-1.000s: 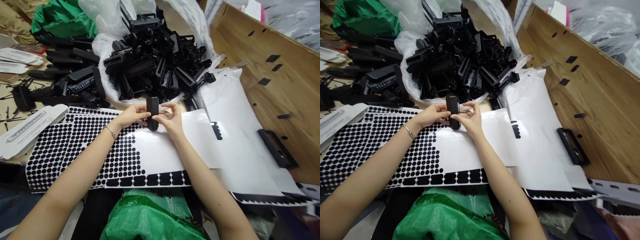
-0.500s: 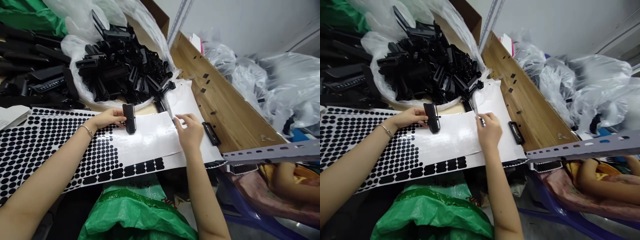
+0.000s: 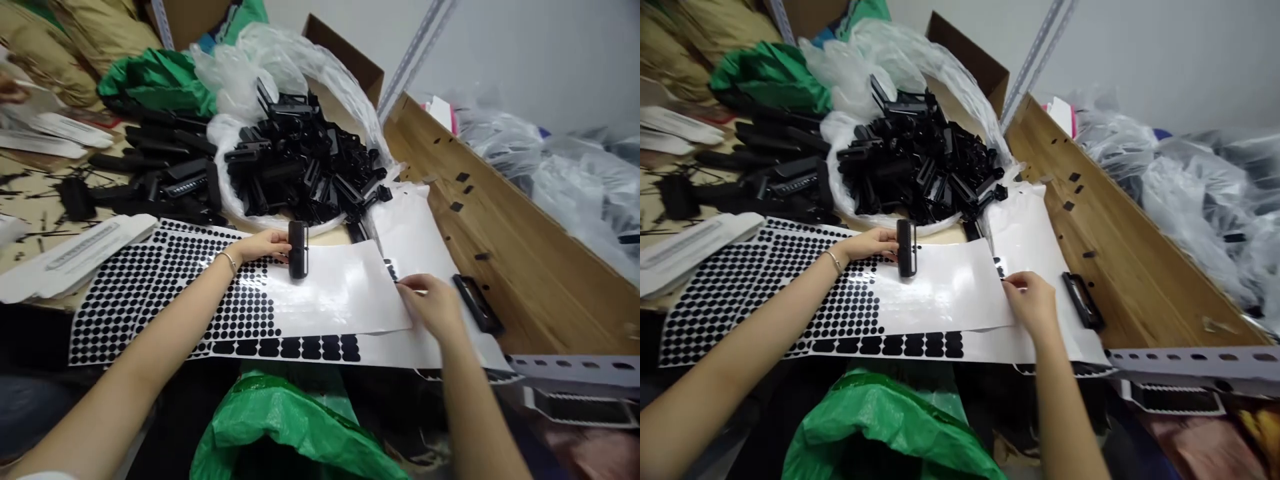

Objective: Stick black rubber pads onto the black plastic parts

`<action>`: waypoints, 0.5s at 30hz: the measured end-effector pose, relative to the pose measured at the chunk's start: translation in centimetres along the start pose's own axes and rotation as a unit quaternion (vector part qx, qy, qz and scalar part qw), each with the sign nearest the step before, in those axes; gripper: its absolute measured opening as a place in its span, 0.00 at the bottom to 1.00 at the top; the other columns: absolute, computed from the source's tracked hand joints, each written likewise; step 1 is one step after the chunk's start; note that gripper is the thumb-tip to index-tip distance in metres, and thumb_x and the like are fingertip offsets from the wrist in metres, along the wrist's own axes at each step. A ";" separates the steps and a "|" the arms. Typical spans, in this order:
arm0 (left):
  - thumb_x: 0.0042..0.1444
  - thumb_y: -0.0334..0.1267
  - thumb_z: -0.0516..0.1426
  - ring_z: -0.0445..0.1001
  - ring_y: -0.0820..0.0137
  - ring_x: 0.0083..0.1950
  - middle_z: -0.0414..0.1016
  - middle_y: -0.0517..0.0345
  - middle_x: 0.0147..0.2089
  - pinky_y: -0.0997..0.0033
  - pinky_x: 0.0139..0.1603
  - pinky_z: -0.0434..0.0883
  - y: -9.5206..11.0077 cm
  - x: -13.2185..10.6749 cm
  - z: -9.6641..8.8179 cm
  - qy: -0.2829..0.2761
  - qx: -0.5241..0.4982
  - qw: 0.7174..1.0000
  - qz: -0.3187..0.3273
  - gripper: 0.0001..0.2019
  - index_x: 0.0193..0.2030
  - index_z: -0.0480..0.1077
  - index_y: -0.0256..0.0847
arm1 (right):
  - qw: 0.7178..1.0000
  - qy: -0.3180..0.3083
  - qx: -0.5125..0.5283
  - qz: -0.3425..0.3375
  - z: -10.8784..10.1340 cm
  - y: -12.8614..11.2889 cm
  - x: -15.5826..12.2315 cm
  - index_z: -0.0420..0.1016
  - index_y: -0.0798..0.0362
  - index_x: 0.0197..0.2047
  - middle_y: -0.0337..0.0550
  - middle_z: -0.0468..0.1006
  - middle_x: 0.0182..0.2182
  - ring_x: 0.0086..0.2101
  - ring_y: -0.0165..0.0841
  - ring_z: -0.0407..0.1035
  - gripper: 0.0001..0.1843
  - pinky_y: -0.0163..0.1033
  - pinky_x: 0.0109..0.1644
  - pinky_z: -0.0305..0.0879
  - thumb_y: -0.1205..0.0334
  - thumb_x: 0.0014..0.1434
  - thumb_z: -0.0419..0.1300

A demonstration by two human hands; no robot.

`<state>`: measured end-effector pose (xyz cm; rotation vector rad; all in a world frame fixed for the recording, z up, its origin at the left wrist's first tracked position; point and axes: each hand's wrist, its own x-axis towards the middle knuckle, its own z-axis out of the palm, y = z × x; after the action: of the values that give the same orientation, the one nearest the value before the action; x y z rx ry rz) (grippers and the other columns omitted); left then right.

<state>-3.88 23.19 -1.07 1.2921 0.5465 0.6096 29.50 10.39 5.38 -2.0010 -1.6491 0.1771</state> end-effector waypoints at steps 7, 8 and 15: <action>0.50 0.43 0.66 0.79 0.61 0.47 0.80 0.46 0.46 0.62 0.47 0.76 0.0 0.3 -0.4 0.037 -0.072 0.997 0.015 0.18 0.46 0.75 0.38 | 0.974 0.156 -0.043 -0.160 -2.7 -7.3 2.1 0.74 0.51 0.29 0.52 0.76 0.40 0.42 0.43 0.72 0.06 0.49 0.47 0.67 0.60 0.55 0.59; 0.49 0.42 0.67 0.79 0.63 0.46 0.80 0.47 0.46 0.63 0.48 0.76 0.0 0.3 -0.4 0.058 -0.091 0.994 0.031 0.18 0.47 0.74 0.38 | 0.963 0.181 -0.068 -0.188 -2.7 -8.8 2.0 0.74 0.51 0.30 0.52 0.76 0.42 0.44 0.43 0.71 0.06 0.50 0.49 0.65 0.61 0.57 0.58; 0.44 0.36 0.69 0.78 0.72 0.40 0.79 0.59 0.39 0.70 0.46 0.74 0.5 0.6 -0.4 0.196 -0.223 0.943 0.149 0.16 0.40 0.73 0.40 | 0.963 0.022 -0.097 -0.250 -2.5 -9.8 3.7 0.67 0.48 0.17 0.41 0.72 0.19 0.17 0.29 0.56 0.19 0.39 0.24 0.46 0.53 0.59 0.56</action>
<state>-3.74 23.99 -0.67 0.8263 0.4997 1.1874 22.88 14.20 13.02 -1.6322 -2.1480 -0.2208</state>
